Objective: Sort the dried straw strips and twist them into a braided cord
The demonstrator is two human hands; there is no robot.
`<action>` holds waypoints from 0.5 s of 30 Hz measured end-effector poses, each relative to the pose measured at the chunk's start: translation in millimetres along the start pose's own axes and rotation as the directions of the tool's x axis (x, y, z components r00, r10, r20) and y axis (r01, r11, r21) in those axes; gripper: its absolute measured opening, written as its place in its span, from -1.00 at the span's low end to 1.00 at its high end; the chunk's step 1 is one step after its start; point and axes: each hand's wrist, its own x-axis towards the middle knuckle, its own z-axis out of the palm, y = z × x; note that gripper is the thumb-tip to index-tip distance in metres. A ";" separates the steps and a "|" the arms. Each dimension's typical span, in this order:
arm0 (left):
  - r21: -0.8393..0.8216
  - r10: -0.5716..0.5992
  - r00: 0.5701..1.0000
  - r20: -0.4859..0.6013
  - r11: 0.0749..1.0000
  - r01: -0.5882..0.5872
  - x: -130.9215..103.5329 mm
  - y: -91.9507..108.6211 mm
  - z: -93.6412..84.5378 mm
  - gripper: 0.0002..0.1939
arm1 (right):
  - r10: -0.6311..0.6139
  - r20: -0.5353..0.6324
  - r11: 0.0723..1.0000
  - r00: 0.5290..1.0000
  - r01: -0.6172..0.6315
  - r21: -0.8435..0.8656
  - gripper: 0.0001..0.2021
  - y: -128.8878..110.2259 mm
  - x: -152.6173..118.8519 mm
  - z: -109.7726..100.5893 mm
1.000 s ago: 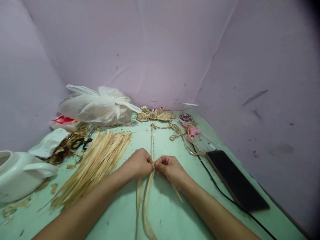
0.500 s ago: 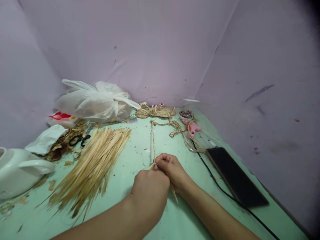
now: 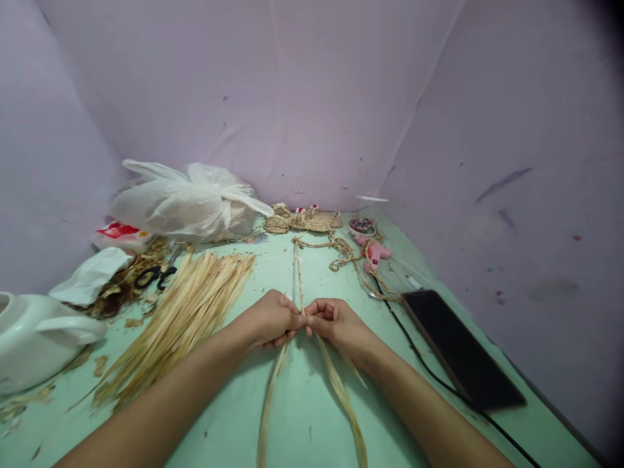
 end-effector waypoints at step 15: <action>-0.056 0.117 0.972 -0.203 0.990 -0.131 7.8 -6.6 14.7 -0.86 | -0.344 -0.107 0.291 0.933 -0.002 -0.957 -0.85 -12.0 -41.5 26.4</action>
